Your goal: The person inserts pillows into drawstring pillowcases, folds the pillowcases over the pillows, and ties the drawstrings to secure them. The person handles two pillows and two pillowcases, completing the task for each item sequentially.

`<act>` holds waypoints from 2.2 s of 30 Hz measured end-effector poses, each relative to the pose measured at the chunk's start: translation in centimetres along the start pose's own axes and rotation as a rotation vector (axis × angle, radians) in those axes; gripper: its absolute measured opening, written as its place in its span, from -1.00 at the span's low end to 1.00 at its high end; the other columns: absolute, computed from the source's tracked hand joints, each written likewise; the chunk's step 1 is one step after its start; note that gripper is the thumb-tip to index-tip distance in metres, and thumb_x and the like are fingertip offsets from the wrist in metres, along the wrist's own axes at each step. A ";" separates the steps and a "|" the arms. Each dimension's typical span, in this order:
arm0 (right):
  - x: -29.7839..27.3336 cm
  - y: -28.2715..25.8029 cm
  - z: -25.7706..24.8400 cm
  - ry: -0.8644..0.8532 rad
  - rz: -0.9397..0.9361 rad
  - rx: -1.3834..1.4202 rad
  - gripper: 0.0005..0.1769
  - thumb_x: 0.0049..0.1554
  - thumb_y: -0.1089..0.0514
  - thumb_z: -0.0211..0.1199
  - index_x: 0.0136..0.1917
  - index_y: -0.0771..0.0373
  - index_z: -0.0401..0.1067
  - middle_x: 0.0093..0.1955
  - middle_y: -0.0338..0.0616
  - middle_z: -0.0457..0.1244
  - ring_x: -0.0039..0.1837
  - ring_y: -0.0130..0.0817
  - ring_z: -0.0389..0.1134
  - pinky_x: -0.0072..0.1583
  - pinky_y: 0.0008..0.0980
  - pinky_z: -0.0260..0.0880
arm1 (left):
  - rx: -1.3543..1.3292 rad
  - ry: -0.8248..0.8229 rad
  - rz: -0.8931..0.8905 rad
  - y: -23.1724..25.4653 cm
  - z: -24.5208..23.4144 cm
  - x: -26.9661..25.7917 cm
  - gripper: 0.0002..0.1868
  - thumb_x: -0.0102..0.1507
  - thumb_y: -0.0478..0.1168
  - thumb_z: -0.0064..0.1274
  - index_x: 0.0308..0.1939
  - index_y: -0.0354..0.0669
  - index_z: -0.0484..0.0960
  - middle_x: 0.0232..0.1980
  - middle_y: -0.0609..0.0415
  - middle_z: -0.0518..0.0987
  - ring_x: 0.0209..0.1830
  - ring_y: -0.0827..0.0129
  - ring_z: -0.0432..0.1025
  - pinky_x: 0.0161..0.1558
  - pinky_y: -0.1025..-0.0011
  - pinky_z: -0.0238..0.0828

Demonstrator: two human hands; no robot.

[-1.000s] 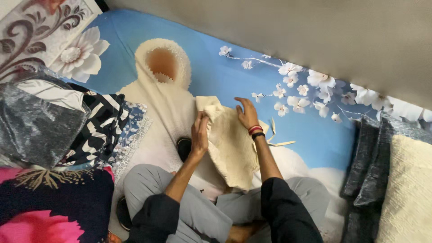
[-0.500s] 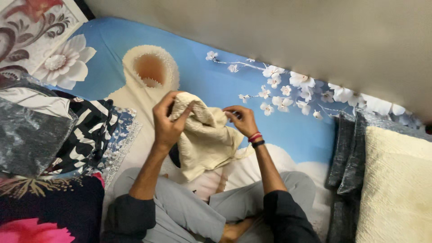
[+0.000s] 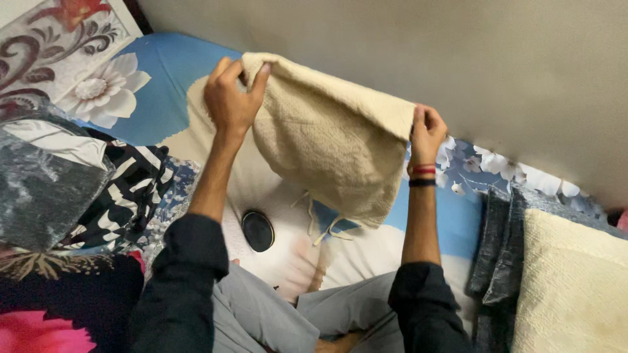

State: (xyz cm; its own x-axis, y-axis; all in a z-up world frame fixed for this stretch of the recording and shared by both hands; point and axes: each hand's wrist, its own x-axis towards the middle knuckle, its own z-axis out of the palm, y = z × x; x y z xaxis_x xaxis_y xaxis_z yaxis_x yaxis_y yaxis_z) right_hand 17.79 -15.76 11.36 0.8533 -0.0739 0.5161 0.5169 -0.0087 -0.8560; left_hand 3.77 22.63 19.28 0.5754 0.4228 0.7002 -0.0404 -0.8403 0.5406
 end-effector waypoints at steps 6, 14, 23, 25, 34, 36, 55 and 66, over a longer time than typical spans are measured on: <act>-2.6 14.9 0.2 -0.132 0.333 0.115 -0.42 0.31 0.05 0.10 0.53 0.16 0.06 0.47 -0.02 0.10 0.30 -0.15 0.39 0.22 -0.15 0.50 | -0.527 -0.135 -0.333 -11.8 16.0 -4.1 0.07 0.29 0.12 0.29 0.58 -0.31 -0.05 0.52 -0.42 0.10 0.51 -0.21 0.12 0.43 -0.04 0.05; -20.8 19.9 -4.3 -0.217 0.567 -0.808 -0.50 0.21 -0.26 0.25 0.06 0.23 0.52 -0.01 0.02 0.39 0.03 -0.13 0.43 0.11 -0.22 0.41 | 0.060 -0.668 -0.505 -17.0 16.8 -27.1 -0.29 0.18 0.11 0.31 0.15 -0.41 0.50 0.15 -0.38 0.52 0.15 -0.10 0.47 0.18 0.16 0.43; -21.1 18.7 -3.6 0.083 0.713 -0.061 -0.63 0.28 -0.03 0.24 0.16 0.27 0.31 -0.13 -0.19 0.25 -0.31 -0.31 0.32 -0.25 -0.31 0.39 | -0.576 -0.564 -0.806 -16.9 16.1 -25.7 -0.38 0.23 -0.11 0.26 0.25 -0.26 0.32 -0.09 -0.11 0.62 -0.20 0.31 0.46 -0.16 0.36 0.41; -21.1 15.8 -4.3 0.093 0.833 0.097 -0.60 0.23 0.03 0.24 0.22 0.25 0.24 -0.15 -0.19 0.24 -0.40 -0.29 0.34 -0.36 -0.33 0.37 | -0.392 -0.673 -0.855 -16.1 14.2 -25.0 -0.32 0.21 -0.13 0.26 0.30 -0.19 0.25 -0.11 -0.14 0.61 -0.26 0.30 0.43 -0.22 0.37 0.38; -17.0 -6.1 -7.7 -0.072 0.426 0.216 -0.68 0.28 0.11 0.26 0.27 0.22 0.39 -0.32 -0.30 0.24 -0.40 -0.61 0.18 -0.41 -0.56 0.14 | -0.944 -0.771 -0.593 -3.2 -4.1 -14.0 -0.43 0.16 -0.23 0.27 0.24 -0.17 0.50 -0.04 0.06 0.62 -0.17 0.57 0.48 -0.28 0.64 0.39; -14.4 -6.7 -7.7 -0.064 0.282 0.164 -0.73 0.33 0.14 0.26 0.26 0.25 0.41 -0.28 -0.33 0.25 -0.32 -0.65 0.18 -0.33 -0.60 0.08 | -0.995 -0.738 -0.594 -2.6 -3.7 -11.6 -0.53 0.19 -0.25 0.23 0.18 -0.20 0.55 -0.07 0.07 0.64 -0.21 0.57 0.50 -0.34 0.62 0.38; 0.9 -0.3 -1.1 -0.158 0.057 0.152 -0.80 0.33 0.21 0.23 0.18 0.28 0.56 -0.20 -0.49 0.21 -0.24 -0.72 0.05 -0.22 -0.63 -0.01 | -1.059 -0.323 -0.016 -6.9 8.1 0.6 -0.66 0.33 -0.33 0.25 0.18 -0.28 0.63 0.13 0.05 0.63 0.08 0.51 0.48 0.11 0.53 0.47; -23.7 18.2 -5.1 -0.078 0.672 0.118 -0.55 0.16 0.31 0.29 0.33 0.23 0.41 -0.15 -0.19 0.34 -0.14 -0.39 0.41 -0.07 -0.34 0.48 | -0.336 -0.526 -0.567 -18.5 14.2 -28.1 -0.34 0.11 -0.22 0.38 0.24 -0.23 0.47 0.06 -0.10 0.63 0.02 0.27 0.52 0.02 0.34 0.48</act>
State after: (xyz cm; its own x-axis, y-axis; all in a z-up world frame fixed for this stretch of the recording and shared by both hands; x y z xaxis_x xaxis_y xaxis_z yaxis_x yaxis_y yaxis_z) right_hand 6.66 -19.25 -16.61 0.9916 0.0464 -0.1210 -0.1259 0.1234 -0.9843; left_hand -0.07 21.50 -17.07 0.8841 0.4670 0.0172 0.1762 -0.3672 0.9133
